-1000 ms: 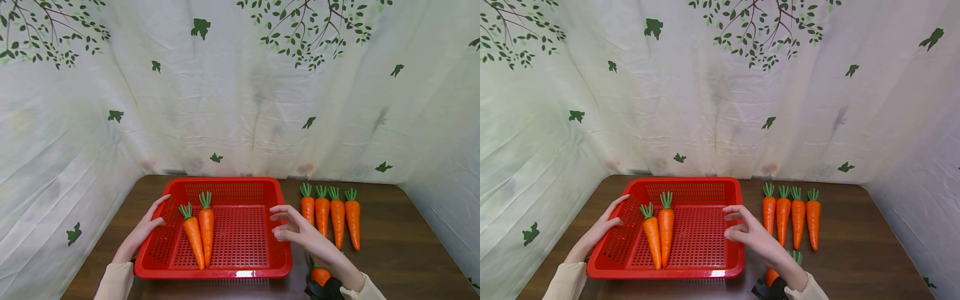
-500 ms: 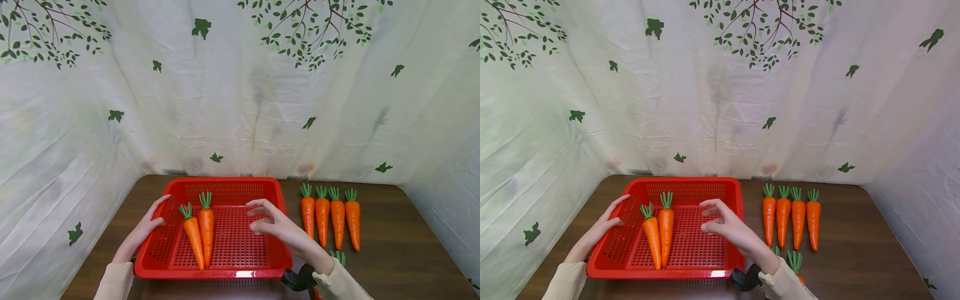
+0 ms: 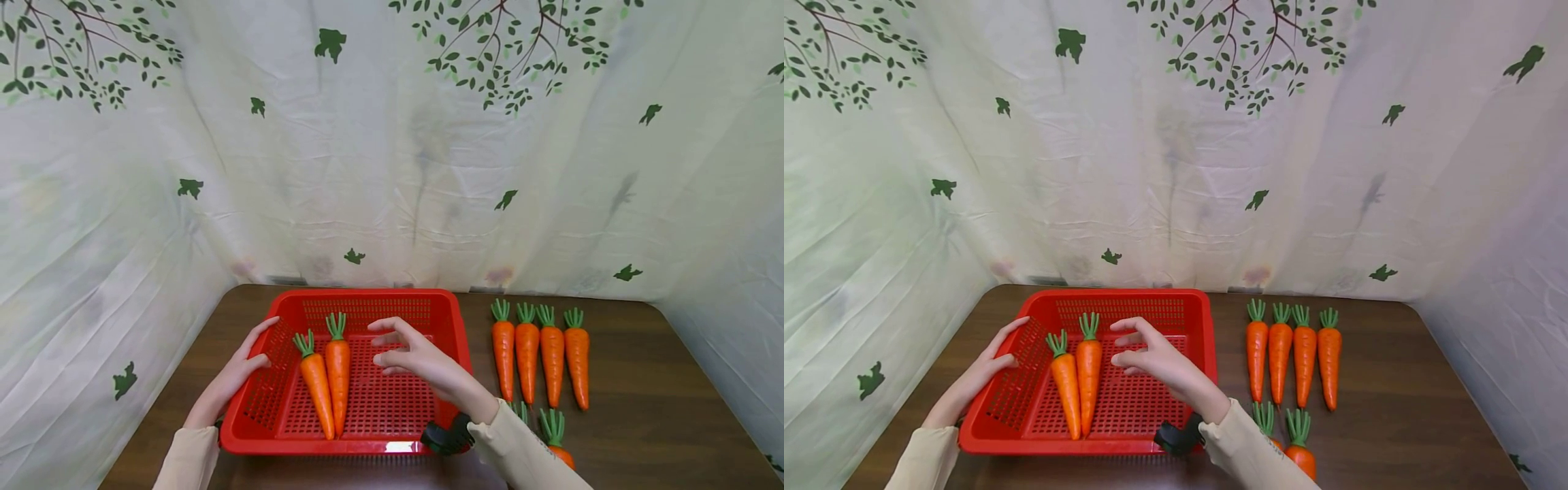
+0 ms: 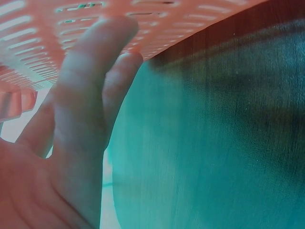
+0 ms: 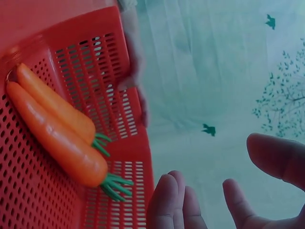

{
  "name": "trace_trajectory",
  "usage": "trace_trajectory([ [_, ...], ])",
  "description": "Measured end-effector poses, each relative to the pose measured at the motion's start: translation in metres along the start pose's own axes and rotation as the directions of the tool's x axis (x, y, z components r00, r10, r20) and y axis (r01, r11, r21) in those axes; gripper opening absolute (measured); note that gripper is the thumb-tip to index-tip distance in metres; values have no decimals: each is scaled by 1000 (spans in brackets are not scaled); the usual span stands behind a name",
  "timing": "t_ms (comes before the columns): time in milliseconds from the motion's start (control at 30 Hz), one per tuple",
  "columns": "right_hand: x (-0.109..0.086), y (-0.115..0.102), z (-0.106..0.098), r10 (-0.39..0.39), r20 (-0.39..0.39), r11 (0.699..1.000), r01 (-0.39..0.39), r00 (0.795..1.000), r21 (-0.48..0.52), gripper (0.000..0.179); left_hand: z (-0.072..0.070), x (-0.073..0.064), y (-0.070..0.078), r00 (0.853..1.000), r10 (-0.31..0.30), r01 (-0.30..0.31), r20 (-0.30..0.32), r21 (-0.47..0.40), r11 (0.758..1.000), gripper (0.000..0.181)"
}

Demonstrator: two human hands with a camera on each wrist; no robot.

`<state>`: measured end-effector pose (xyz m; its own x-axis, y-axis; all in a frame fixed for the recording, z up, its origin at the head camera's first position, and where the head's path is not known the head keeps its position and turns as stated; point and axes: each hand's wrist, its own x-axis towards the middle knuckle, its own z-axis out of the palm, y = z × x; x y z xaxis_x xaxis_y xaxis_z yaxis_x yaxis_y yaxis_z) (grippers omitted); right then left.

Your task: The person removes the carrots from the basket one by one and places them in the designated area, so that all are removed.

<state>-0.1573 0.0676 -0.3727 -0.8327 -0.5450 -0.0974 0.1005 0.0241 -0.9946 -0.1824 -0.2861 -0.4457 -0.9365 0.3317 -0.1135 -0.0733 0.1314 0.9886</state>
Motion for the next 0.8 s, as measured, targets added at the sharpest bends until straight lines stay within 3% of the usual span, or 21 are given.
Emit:
trace_trajectory([
  [400, 38, 15, 14, 17, -12, 995, -15, 1000, 97, 41, 1, 1, 0, 1000, -1, 1, 0, -9, 1000, 72],
  [800, 57, 22, 28, 71, -23, 992, -68, 997, 108, 40, 1, 1, 0, 1000, -9, 9, -9, -6, 1000, 71],
])
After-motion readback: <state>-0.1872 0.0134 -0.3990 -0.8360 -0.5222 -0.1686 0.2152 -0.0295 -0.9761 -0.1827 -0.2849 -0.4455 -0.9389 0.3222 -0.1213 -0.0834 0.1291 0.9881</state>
